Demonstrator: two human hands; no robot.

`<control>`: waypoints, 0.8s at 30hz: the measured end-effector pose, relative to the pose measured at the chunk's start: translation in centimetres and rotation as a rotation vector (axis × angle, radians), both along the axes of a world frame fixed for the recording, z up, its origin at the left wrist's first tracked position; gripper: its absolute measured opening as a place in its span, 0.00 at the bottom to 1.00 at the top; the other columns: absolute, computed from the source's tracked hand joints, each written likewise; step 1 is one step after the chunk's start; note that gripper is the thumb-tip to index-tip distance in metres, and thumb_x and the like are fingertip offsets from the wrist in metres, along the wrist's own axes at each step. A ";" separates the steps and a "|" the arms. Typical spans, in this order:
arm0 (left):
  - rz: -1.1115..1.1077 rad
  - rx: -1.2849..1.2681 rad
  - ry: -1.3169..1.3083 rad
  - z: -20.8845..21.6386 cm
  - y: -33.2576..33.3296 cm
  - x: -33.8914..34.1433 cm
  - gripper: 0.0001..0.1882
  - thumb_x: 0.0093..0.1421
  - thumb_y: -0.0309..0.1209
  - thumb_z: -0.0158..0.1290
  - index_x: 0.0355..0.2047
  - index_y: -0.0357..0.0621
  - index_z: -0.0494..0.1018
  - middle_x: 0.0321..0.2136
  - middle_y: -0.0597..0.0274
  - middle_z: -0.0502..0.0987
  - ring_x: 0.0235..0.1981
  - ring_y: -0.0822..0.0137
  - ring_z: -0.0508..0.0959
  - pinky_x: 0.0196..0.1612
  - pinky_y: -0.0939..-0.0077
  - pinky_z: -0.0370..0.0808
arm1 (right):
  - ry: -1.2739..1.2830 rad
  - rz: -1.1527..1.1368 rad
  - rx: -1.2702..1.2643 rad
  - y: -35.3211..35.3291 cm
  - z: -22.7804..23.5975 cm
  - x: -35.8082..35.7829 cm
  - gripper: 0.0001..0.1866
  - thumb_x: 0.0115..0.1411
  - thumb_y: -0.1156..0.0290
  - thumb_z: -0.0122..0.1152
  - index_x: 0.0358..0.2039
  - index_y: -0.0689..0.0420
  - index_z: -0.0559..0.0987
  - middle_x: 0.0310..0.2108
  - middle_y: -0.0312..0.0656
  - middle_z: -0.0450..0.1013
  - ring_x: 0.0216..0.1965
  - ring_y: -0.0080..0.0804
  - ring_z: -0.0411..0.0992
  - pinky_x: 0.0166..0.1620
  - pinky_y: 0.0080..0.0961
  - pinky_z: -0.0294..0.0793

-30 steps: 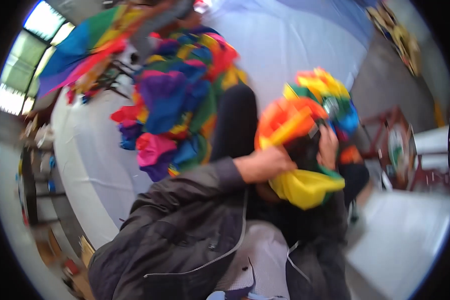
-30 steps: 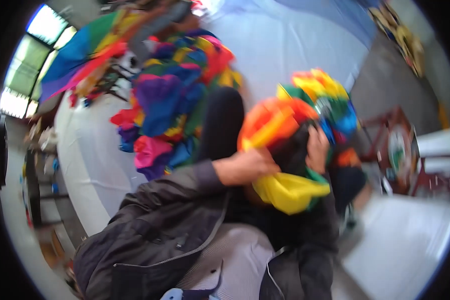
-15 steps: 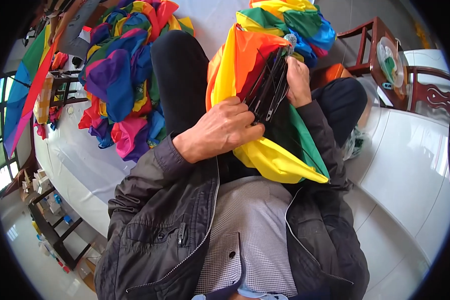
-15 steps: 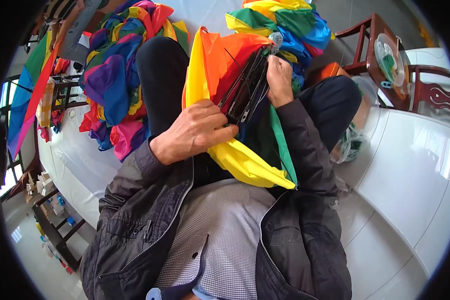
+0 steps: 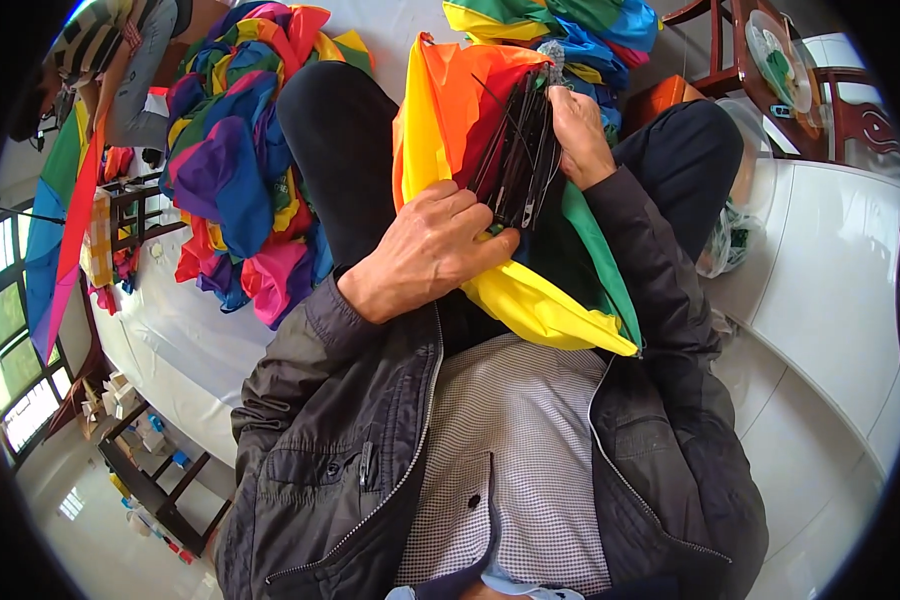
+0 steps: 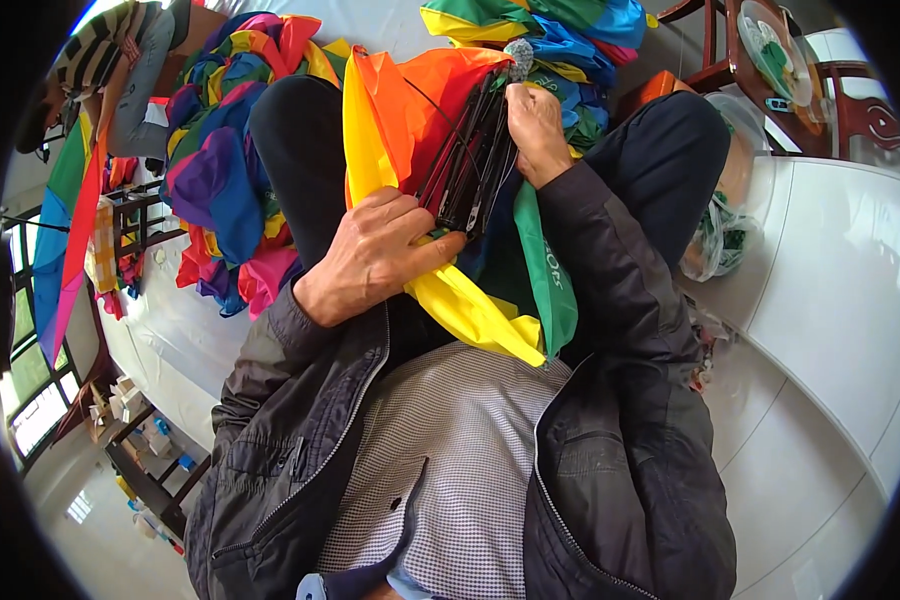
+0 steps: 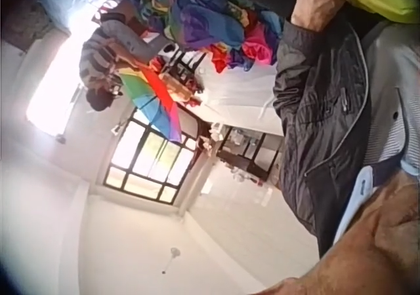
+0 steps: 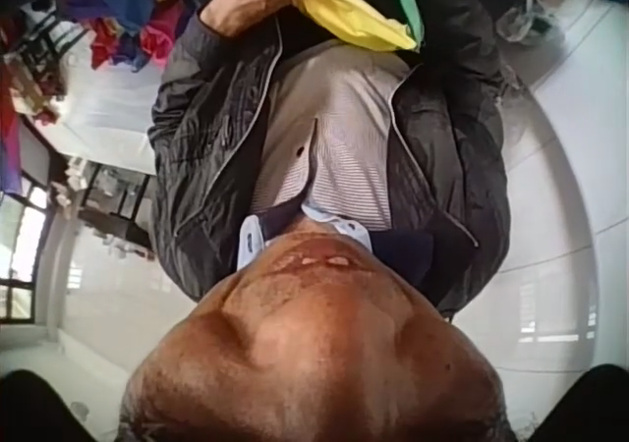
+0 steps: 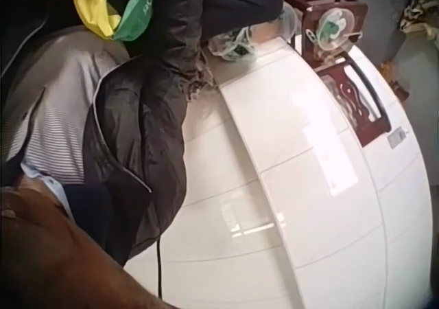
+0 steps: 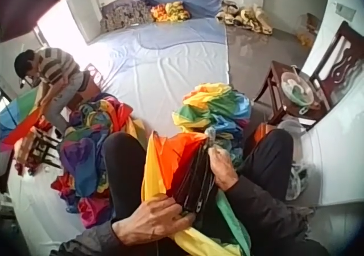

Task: Manually folding and bundling large rainbow-colored umbrellas on a workshop floor.

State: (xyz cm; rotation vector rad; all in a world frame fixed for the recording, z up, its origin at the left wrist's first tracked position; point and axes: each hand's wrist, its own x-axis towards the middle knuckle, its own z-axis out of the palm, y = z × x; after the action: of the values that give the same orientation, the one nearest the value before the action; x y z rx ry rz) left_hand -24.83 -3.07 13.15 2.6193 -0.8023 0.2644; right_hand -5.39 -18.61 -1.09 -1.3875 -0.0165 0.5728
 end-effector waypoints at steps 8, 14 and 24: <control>-0.011 0.016 0.008 -0.1 0.0 0.1 0.17 0.50 0.32 0.59 0.42 0.49 0.77 0.25 0.67 0.66 0.28 0.67 0.73 0.34 0.69 0.71 | -0.167 -0.005 -0.157 -0.2 0.6 0.0 0.18 0.68 0.62 0.48 0.24 0.61 0.72 0.22 0.37 0.66 0.23 0.26 0.62 0.31 0.31 0.63; -0.026 0.020 0.068 -0.2 -0.3 0.1 0.14 0.52 0.31 0.57 0.40 0.48 0.77 0.24 0.66 0.66 0.29 0.65 0.74 0.35 0.69 0.71 | -0.486 -0.091 -0.415 0.5 1.8 -0.4 0.22 0.63 0.61 0.48 0.25 0.69 0.75 0.23 0.62 0.71 0.26 0.60 0.68 0.35 0.47 0.67; -0.059 0.019 0.132 -1.3 -0.1 0.5 0.11 0.54 0.30 0.57 0.38 0.47 0.77 0.23 0.65 0.67 0.29 0.64 0.74 0.36 0.67 0.71 | -0.600 -0.163 -0.557 0.8 2.2 -0.4 0.22 0.64 0.59 0.47 0.29 0.68 0.78 0.29 0.66 0.74 0.37 0.68 0.73 0.42 0.54 0.70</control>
State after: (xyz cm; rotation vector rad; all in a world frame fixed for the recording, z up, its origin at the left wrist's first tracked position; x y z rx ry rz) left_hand -24.37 -3.22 11.83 2.5944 -0.8389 0.0664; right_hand -5.84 -17.82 1.08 -2.0425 -0.2387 -0.0039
